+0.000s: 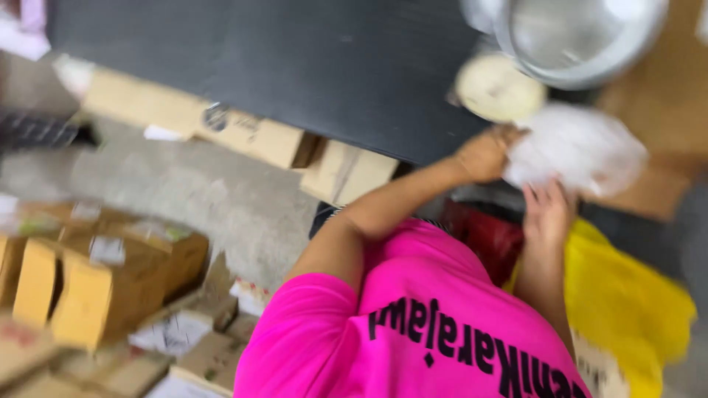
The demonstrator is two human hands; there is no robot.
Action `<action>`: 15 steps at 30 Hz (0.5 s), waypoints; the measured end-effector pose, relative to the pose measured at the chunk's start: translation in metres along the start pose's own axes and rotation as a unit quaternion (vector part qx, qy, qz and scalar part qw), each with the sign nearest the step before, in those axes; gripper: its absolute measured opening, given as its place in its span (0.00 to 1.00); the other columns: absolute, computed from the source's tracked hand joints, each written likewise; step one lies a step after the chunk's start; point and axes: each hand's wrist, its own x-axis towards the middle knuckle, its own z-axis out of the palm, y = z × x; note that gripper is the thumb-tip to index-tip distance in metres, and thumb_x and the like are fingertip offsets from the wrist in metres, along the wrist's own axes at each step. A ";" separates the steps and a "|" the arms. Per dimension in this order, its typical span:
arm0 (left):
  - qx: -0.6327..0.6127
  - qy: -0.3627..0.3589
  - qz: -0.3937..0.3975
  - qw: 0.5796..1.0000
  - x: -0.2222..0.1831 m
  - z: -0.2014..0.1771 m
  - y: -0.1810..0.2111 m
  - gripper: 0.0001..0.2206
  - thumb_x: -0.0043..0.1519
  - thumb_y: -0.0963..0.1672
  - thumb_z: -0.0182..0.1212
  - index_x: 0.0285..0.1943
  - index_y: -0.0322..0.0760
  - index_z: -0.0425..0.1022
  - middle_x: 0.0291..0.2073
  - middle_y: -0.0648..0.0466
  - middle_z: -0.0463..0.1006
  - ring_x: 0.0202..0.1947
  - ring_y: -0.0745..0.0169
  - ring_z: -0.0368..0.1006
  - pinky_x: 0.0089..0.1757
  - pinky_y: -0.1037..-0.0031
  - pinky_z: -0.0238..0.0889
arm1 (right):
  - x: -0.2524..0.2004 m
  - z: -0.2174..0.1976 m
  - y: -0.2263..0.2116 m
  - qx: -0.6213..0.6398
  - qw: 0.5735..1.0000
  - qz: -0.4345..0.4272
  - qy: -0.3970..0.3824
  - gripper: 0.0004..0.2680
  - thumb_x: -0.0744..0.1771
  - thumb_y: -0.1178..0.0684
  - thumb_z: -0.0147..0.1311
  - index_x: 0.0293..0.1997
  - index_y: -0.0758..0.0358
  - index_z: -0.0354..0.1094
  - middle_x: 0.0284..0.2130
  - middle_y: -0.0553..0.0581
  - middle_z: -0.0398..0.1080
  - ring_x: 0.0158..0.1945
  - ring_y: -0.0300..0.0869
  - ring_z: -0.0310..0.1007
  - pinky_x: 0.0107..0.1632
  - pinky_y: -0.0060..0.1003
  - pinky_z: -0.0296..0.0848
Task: The recorder is packing various liquid-filled bottles into a cardboard box.
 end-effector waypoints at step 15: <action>-0.102 0.102 -0.247 0.958 -0.128 -0.156 -0.008 0.31 0.56 0.43 0.68 0.71 0.40 0.65 0.69 0.34 0.64 0.69 0.36 0.62 0.64 0.60 0.59 | -0.049 0.188 0.055 -0.020 0.949 0.275 -0.152 0.37 0.67 0.32 0.56 0.76 0.69 0.37 0.73 0.62 0.41 0.74 0.50 0.46 0.71 0.57 0.50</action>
